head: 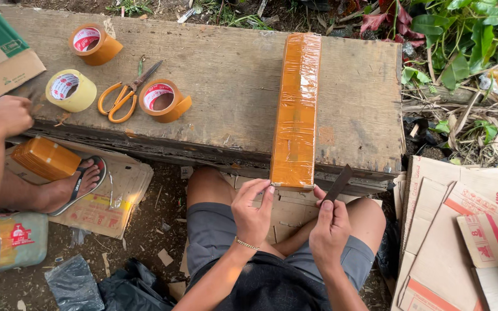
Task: The person wraps a small cardboard box with brown packing tape, applying multiple strips along the length and ends. They use a utility knife to cut the tape and trim excess edges. The box is rotated and repositioned on a wooden table during the process.
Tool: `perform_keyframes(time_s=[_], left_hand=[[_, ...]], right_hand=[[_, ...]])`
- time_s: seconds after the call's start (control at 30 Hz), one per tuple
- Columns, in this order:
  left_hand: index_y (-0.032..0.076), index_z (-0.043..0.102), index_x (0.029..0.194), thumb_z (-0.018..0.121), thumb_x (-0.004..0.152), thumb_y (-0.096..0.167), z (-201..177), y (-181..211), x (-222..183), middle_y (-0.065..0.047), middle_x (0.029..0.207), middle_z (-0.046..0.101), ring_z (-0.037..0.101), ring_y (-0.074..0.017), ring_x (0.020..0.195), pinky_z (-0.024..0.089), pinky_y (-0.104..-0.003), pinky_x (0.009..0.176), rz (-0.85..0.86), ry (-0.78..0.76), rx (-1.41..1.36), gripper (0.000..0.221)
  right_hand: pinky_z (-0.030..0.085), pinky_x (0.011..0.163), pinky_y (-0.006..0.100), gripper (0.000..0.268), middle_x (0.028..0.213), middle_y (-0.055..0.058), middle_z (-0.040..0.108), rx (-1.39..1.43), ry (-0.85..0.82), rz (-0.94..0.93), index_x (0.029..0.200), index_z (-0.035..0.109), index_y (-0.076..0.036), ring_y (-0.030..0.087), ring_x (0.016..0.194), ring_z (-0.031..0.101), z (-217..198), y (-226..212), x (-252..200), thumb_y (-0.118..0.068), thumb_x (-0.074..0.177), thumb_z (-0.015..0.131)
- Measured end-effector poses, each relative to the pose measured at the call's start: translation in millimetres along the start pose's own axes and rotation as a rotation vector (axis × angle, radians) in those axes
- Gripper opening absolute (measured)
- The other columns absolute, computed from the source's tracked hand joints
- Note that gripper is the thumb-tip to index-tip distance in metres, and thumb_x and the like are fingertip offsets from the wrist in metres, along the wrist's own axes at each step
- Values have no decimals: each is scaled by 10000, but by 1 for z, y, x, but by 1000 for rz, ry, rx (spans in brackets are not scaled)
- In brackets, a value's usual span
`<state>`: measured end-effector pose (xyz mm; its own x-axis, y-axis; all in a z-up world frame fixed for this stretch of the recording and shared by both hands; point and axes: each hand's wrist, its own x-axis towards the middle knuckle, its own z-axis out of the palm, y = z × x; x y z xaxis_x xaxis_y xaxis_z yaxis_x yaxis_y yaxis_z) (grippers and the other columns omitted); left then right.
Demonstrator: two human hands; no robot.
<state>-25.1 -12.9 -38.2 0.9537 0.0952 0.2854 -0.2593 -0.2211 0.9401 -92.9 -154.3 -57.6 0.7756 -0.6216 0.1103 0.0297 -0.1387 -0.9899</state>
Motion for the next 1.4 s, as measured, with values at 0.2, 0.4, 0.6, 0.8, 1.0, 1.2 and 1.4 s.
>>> perform_keyframes(time_s=[0.2,0.4,0.6,0.8,1.0,1.2,1.4], left_hand=[[-33,705,1119,717,943,169,15,-7,-15,-157,1381,615,640,-239,1217,526,-342,1011,-168,6,-144,268],[-41,616,1268,694,966,205,13,-15,2,-182,1420,590,606,-228,1291,514,-349,1057,-330,-10,-322,397],[-42,612,1339,709,938,126,29,-3,16,-154,1216,723,713,-181,1054,607,-294,881,-408,-210,-345,446],[-51,603,1371,666,962,85,41,-3,19,-133,1222,711,686,-153,1070,579,-290,926,-332,-285,-444,436],[-20,602,1340,556,870,-112,30,-25,17,-135,1294,640,681,-211,1125,566,-317,954,-229,-187,-215,481],[1,618,1341,476,784,-221,27,-32,14,-143,1264,636,696,-244,1097,573,-323,945,-97,-44,-2,616],[-24,645,1162,567,794,-198,38,-34,38,-130,1093,646,713,-228,932,576,-320,809,-72,-100,-78,414]], right_hand=[[503,976,303,223,1272,141,697,91,-22,-42,1054,572,15,168,1134,645,5,15,-4,-142,1112,424],[572,903,384,247,1209,152,706,444,199,350,1051,526,-40,223,1058,680,-2,51,19,-242,1130,410],[604,863,472,215,1075,83,649,704,202,635,1071,545,-89,255,1045,687,13,54,22,-270,1079,430],[578,853,473,200,1072,47,635,773,195,499,1083,541,-88,228,1059,665,3,20,31,-252,1112,431],[601,843,398,210,1090,54,640,523,79,150,1044,551,-61,153,969,644,9,-3,41,-213,1124,432],[579,768,341,236,955,44,578,240,18,109,1129,568,-29,116,842,599,36,7,32,-204,1139,410],[622,717,348,224,1017,12,533,305,103,157,1084,519,-54,95,886,579,29,13,40,-231,1125,389]])
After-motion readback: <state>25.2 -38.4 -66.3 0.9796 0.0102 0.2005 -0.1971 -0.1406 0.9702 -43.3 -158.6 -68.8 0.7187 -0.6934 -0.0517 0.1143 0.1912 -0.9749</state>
